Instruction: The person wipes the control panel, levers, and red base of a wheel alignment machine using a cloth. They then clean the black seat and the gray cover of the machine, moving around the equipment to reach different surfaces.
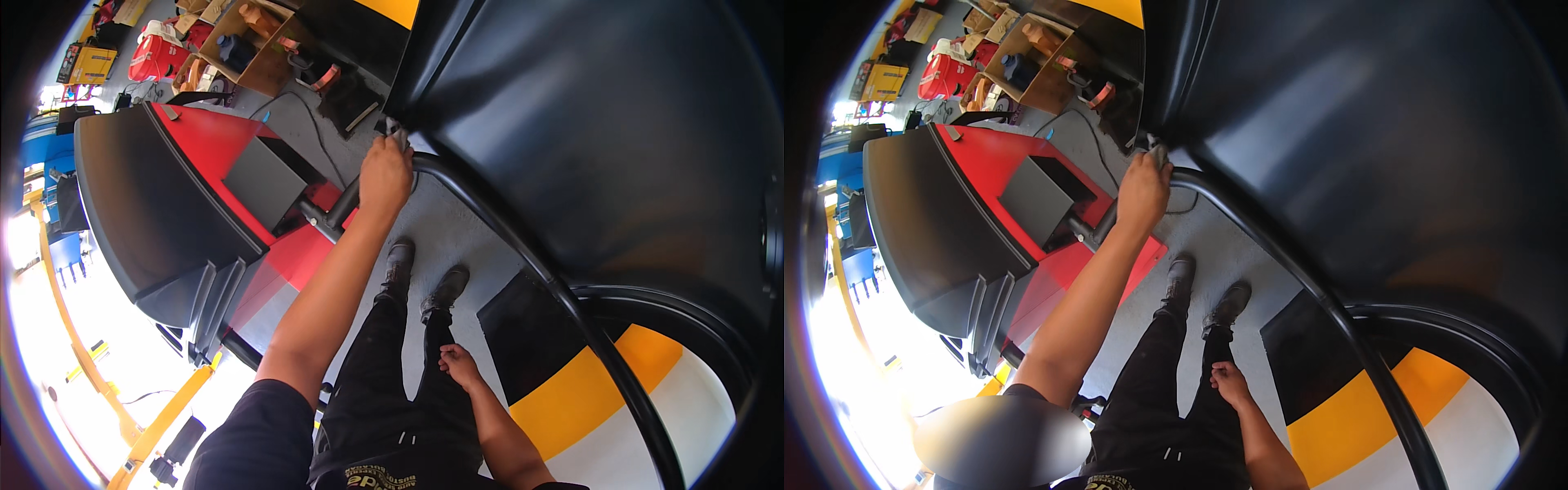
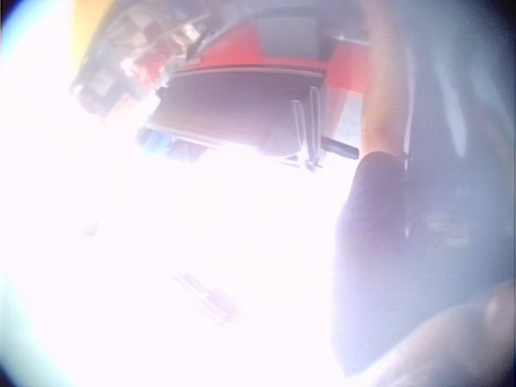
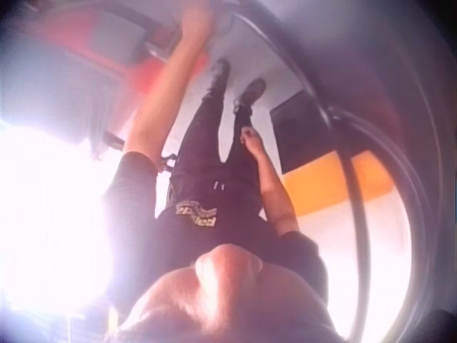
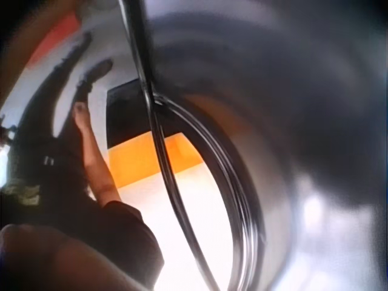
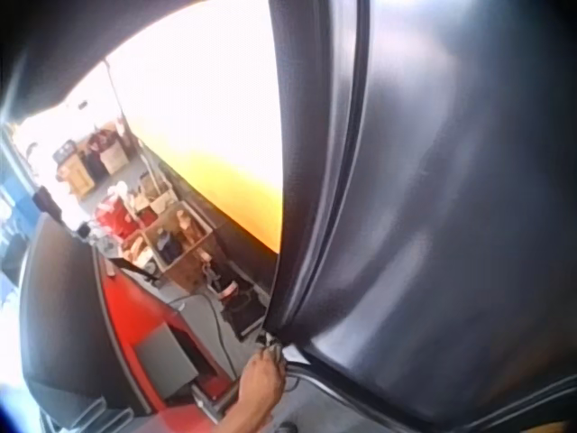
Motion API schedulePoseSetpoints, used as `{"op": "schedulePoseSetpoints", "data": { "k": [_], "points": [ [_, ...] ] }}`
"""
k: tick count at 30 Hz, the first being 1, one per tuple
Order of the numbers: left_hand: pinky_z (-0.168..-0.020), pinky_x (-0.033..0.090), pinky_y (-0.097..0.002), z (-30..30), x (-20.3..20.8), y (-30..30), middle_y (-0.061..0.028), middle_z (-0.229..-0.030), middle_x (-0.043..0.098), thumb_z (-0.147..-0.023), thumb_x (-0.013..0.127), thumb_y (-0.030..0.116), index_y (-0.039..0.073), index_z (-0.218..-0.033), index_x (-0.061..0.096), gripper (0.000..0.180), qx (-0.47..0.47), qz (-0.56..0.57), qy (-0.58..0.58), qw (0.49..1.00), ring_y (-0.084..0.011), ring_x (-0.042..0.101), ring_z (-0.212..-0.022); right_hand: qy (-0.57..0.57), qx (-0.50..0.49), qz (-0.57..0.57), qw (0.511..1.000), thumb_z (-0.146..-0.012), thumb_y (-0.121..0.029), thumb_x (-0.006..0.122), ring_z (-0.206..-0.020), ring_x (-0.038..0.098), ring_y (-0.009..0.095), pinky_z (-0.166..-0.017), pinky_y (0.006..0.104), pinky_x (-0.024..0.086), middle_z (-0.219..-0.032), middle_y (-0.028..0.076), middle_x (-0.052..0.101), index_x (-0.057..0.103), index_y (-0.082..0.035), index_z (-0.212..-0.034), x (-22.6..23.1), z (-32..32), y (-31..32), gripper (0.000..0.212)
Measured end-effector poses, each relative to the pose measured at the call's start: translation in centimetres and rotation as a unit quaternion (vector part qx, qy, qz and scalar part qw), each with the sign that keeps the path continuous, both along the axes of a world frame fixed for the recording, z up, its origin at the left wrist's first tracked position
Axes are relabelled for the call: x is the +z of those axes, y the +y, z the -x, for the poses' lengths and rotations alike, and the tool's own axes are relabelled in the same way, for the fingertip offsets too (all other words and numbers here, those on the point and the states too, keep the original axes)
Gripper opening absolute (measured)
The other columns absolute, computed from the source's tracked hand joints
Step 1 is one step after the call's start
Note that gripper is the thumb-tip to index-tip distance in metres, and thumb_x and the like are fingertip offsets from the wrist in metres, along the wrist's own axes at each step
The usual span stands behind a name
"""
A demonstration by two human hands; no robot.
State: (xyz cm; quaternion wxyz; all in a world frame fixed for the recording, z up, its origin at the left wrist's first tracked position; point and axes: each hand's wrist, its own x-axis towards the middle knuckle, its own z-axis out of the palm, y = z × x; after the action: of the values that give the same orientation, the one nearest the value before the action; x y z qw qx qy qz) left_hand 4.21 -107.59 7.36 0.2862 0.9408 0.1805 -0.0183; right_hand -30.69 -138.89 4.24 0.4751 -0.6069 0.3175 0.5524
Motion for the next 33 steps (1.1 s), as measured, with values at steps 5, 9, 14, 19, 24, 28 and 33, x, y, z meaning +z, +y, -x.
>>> {"op": "schedulePoseSetpoints", "data": {
  "k": [5,9,14,19,24,28,33],
  "points": [
    [-0.091,0.053,-0.0512,-4.6,0.7,-0.7,-0.0308,-0.104,0.07,-0.102,0.057,0.028,-0.008,-0.103,0.068,0.038,0.137,0.082,0.113,0.981,-0.0458,0.068,-0.098,0.031,-0.013,0.033,0.999,-0.102,-0.01,0.06,-0.082,0.068,0.016,-0.071,0.0311,0.059,-0.098,0.007,0.067,0.063,0.0,-0.12,0.0,1.8,-0.7,0.021],
    [-0.087,0.056,-0.0512,-5.9,2.8,-2.3,-0.0286,-0.102,0.071,-0.097,0.059,0.02,-0.01,-0.103,0.067,0.032,0.368,0.34,0.032,0.865,-0.0417,0.07,-0.097,0.029,-0.026,0.033,0.999,-0.103,-0.022,0.061,-0.077,0.067,0.013,-0.067,0.03,0.052,-0.092,0.002,0.07,0.065,-0.013,-0.121,-0.4,3.8,-1.3,0.02],
    [-0.069,0.06,-0.0509,-10.5,2.7,-3.8,-0.017,-0.089,0.066,-0.083,0.047,-0.004,-0.002,-0.094,0.065,0.021,0.552,0.657,-0.136,0.495,-0.0342,0.069,-0.082,0.045,-0.026,0.039,0.998,-0.104,-0.022,0.06,-0.079,0.067,0.013,-0.068,0.0304,0.053,-0.094,0.003,0.07,0.065,-0.012,-0.124,1.4,3.0,-0.7,0.022],
    [-0.06,0.053,-0.0417,-14.9,-0.5,-5.4,-0.0133,-0.089,0.066,-0.077,0.051,-0.006,-0.001,-0.093,0.065,0.022,0.611,0.579,-0.17,0.512,-0.0272,0.064,-0.071,0.0,0.013,0.037,0.999,-0.105,-0.02,0.058,-0.083,0.069,0.016,-0.074,0.0314,0.056,-0.098,0.007,0.071,0.063,-0.008,-0.127,6.4,0.5,-1.2,0.026],
    [-0.083,0.036,-0.0426,-19.2,9.0,-9.7,-0.0178,-0.107,0.043,-0.079,0.058,0.008,-0.004,-0.118,0.04,0.045,0.536,0.555,-0.155,0.617,-0.0322,0.043,-0.096,-0.035,0.064,0.092,0.993,-0.106,-0.024,0.057,-0.088,0.071,0.017,-0.077,0.0315,0.056,-0.1,0.008,0.073,0.064,-0.007,-0.13,11.1,-0.7,-4.0,0.03],
    [-0.128,-0.004,-0.0526,-21.1,24.5,-12.5,-0.0457,-0.162,-0.004,-0.088,0.057,0.03,-0.026,-0.151,0.003,0.101,0.31,0.423,-0.153,0.838,-0.0541,-0.007,-0.155,-0.024,0.06,0.127,0.99,-0.104,-0.023,0.058,-0.088,0.071,0.016,-0.077,0.0315,0.056,-0.1,0.007,0.073,0.064,-0.007,-0.13,14.7,-1.3,-7.1,0.031],
    [-0.127,-0.008,-0.0535,-15.8,46.4,-14.0,-0.0496,-0.157,-0.015,-0.084,0.05,0.011,-0.025,-0.149,-0.011,0.097,0.198,0.563,-0.296,0.746,-0.0552,-0.018,-0.152,-0.036,-0.043,0.175,0.983,-0.099,-0.017,0.06,-0.084,0.07,0.015,-0.077,0.0323,0.056,-0.098,0.006,0.073,0.064,-0.005,-0.129,19.1,2.0,-11.7,0.033]
  ]
}}
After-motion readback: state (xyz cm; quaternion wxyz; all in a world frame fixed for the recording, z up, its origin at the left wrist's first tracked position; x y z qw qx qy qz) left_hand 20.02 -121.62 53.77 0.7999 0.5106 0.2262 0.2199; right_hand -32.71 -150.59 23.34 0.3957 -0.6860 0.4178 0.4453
